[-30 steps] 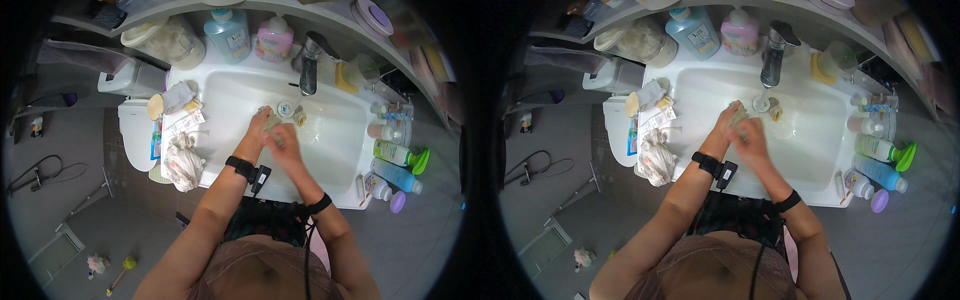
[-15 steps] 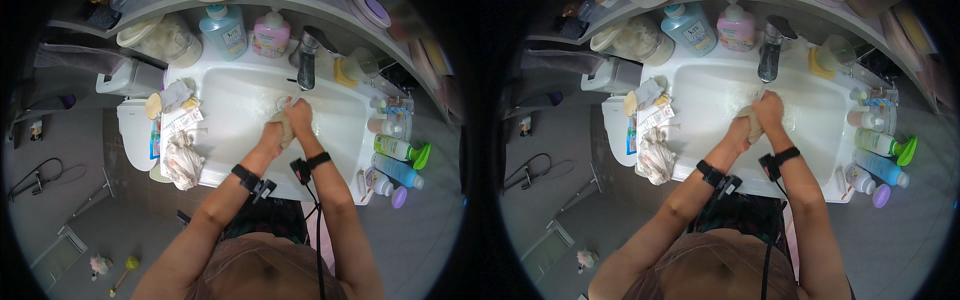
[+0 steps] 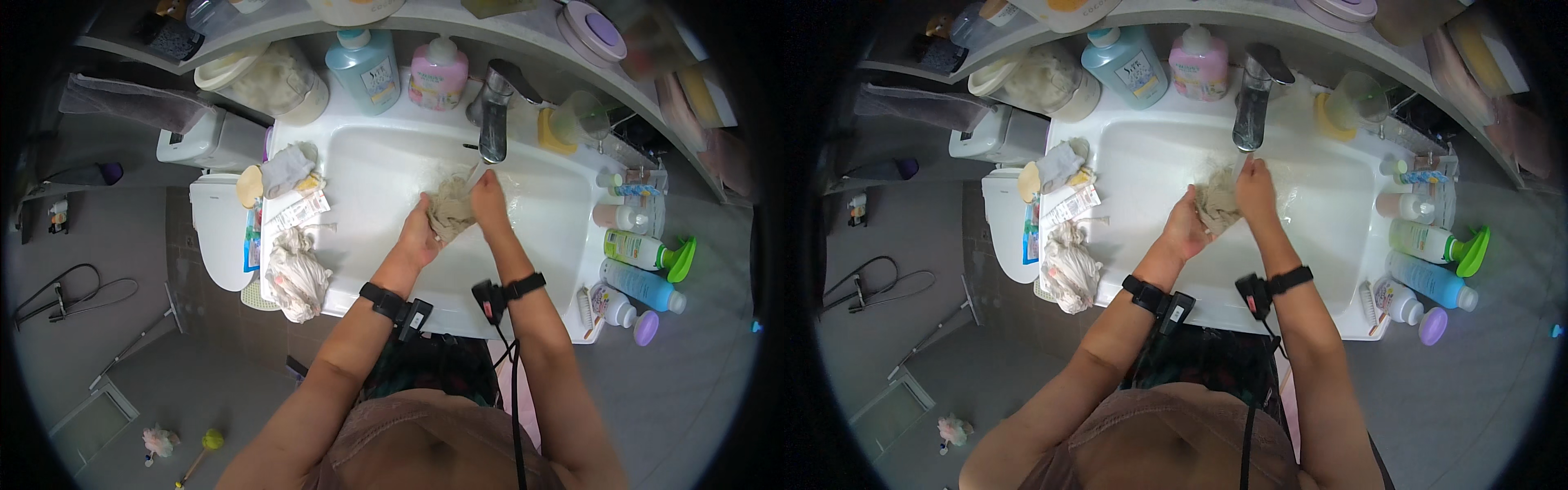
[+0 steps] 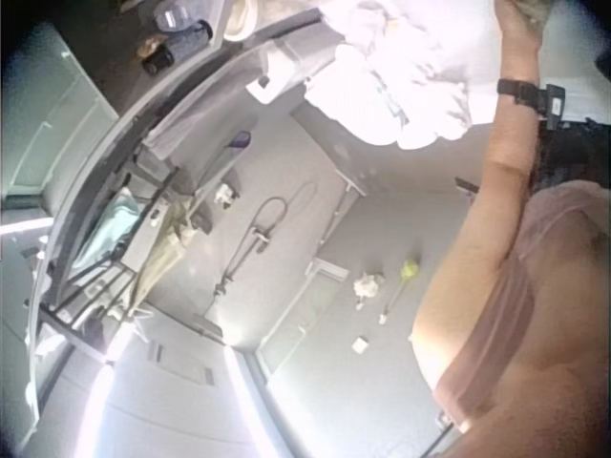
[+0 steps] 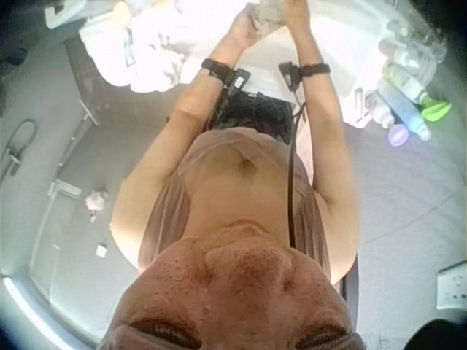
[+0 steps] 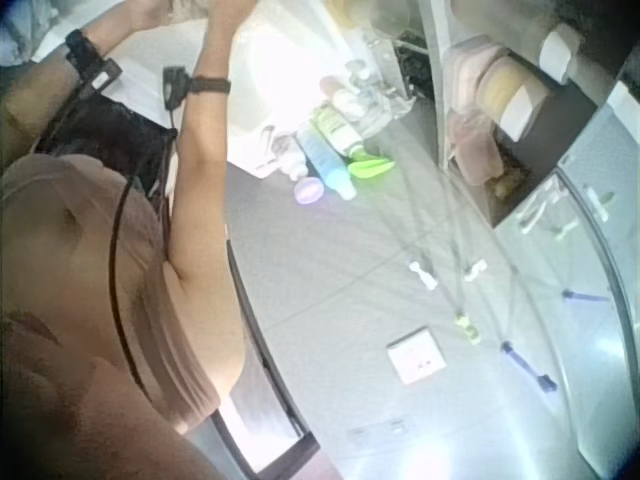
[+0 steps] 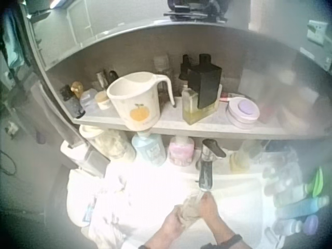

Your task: The person washes a rag and small white objects in a bathroom sink, rubbing them together under running water. They use a laundry detergent pod and move the items between the sink and the area near the toilet.

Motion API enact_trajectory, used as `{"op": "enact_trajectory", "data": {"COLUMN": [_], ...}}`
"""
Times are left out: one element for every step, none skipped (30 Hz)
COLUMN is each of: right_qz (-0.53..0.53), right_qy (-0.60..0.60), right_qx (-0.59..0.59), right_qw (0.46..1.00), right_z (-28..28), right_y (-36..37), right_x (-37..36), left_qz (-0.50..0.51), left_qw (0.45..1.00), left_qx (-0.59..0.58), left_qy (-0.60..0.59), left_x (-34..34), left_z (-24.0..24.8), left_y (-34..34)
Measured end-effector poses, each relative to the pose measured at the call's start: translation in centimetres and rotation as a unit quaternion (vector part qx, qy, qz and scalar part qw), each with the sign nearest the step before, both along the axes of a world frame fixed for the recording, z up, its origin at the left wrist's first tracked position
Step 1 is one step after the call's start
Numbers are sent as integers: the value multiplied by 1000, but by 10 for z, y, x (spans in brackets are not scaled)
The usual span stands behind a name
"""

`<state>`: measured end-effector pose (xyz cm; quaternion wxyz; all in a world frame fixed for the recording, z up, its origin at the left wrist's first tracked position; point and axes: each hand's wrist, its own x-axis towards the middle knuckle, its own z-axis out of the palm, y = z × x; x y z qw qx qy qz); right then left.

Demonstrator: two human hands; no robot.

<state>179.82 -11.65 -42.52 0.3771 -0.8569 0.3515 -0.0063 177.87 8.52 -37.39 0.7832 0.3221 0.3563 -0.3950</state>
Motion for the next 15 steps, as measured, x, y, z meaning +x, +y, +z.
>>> {"op": "enact_trajectory", "data": {"right_qz": [87,170,237,295,311,325,310,293,260,230,170,142,127,164,206], "right_qy": [-60,-115,-138,-156,-146,-134,-80,-88,-85,-87,-31,-1,22,-36,-87], "right_qx": [30,57,97,129,142,155,125,99,59,23,28,40,60,68,81], "right_qw": [994,977,957,934,928,923,939,947,960,969,985,989,990,983,971], "right_z": [6,15,49,86,110,132,122,103,74,50,34,29,36,46,62], "right_y": [17,36,82,116,130,143,134,115,81,48,10,12,28,60,89], "right_x": [-20,-47,-58,-75,-74,-75,-75,-58,-51,-45,-32,-36,-27,-40,-50], "left_qz": [3,4,14,23,28,44,39,38,-8,-12,-17,-16,-9,-1,7], "left_qw": [999,997,994,991,988,973,958,940,984,991,996,999,999,999,998], "left_qx": [-2,-6,-67,-99,-131,-224,-281,-334,-167,-124,-74,-12,28,36,48], "left_qy": [40,82,85,83,80,0,-31,-65,-67,-59,-52,-42,-39,-38,-35], "left_x": [2,4,7,3,0,-8,-16,-20,-27,-26,-26,-28,-19,-8,-5], "left_z": [-1,-3,-26,-47,-65,-78,-77,-75,-57,-37,-16,0,1,1,-4], "left_y": [6,9,40,59,76,93,79,69,26,-2,-25,-35,-23,-5,15]}}
